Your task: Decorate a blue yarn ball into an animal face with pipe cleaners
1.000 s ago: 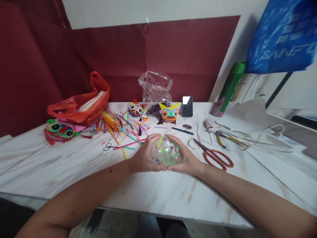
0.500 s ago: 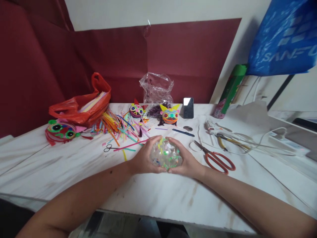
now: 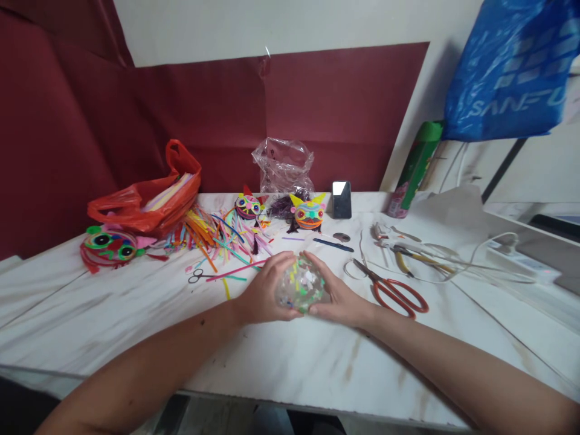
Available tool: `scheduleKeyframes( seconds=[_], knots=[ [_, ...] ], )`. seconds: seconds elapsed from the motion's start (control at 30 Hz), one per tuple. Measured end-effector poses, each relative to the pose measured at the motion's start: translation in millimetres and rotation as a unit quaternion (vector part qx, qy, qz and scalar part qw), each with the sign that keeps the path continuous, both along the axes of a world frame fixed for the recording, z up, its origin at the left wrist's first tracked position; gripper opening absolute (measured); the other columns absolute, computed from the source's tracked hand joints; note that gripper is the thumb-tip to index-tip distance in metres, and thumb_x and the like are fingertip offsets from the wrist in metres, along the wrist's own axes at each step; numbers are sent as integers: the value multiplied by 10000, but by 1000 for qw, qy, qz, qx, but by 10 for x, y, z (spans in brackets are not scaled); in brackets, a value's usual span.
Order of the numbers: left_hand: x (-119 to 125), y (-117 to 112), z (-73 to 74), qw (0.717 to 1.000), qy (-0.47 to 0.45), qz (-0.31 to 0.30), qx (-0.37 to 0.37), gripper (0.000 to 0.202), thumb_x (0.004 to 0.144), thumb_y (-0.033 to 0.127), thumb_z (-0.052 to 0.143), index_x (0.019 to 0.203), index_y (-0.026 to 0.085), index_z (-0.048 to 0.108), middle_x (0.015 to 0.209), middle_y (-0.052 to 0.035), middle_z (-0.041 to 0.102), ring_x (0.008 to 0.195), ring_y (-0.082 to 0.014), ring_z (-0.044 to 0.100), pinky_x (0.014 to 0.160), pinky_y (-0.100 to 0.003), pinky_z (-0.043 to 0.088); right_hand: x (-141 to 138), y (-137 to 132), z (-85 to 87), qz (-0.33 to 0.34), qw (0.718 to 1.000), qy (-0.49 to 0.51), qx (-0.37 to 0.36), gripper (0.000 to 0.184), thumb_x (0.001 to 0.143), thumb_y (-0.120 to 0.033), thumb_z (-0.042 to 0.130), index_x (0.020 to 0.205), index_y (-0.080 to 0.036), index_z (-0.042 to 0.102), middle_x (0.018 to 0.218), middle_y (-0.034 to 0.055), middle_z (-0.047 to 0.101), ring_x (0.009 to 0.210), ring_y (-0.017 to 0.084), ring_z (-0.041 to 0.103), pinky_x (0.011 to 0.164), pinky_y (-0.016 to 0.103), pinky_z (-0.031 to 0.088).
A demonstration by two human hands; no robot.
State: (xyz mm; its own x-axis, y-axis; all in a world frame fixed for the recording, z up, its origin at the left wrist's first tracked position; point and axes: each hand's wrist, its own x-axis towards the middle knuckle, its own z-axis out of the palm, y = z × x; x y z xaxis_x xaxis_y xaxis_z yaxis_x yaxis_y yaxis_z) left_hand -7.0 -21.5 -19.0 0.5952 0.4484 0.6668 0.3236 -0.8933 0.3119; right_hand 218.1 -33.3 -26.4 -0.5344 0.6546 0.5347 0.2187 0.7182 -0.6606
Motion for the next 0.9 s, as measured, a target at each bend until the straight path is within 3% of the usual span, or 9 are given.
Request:
scheduleKeyframes(
  seconds=[0.13,0.23,0.37,0.47,0.57,0.73,0.9],
  knots=[
    [-7,1,-30,999,31,-29,-3,1071,602,501,806,1449,246,202,1463,-205,305,1372,-387,317,1098,-581,323,-5,7,2,-10,998,18,-61,970,709,-636,678,1479,-237,244,1469,152,396,1336,330,419,1096,496,356],
    [5,-24,-31,996,13,-7,-85,1146,551,542,822,1455,205,202,1496,-227,260,1390,-406,283,1114,-577,301,-18,9,-12,-29,998,21,-41,933,698,-614,703,1446,-223,305,1430,164,431,1309,339,445,1085,494,369],
    [28,-42,-5,984,-26,18,-173,1091,556,556,811,1425,181,268,1415,-202,394,1313,-378,408,1085,-547,358,-39,2,-7,-28,999,20,18,914,684,-580,733,1421,-225,323,1388,163,453,1294,332,453,1085,483,369],
    [28,-30,17,989,-34,-8,-141,1057,515,547,830,1379,190,337,1353,-176,448,1271,-360,444,1086,-531,359,-45,-1,1,-14,999,24,46,910,665,-565,756,1402,-238,334,1371,153,456,1288,330,452,1083,473,372],
    [21,-26,27,990,-34,-14,-135,1064,494,557,836,1369,196,351,1328,-168,463,1246,-352,462,1080,-519,370,-39,3,-5,-23,999,30,20,892,686,-569,738,1404,-237,328,1360,154,459,1274,330,467,1072,470,384],
    [32,-25,15,992,-49,3,-115,1030,557,532,814,1393,198,312,1355,-168,425,1278,-344,431,1094,-514,356,-19,0,8,-40,999,18,13,898,686,-577,734,1405,-216,334,1366,157,449,1285,320,453,1088,457,366],
    [33,31,-9,998,-30,-29,-48,1014,583,516,806,1403,210,293,1374,-177,392,1309,-357,392,1100,-535,338,-31,-4,21,-15,999,15,45,884,691,-576,731,1397,-223,334,1362,154,453,1276,312,461,1075,461,380]
  ],
)
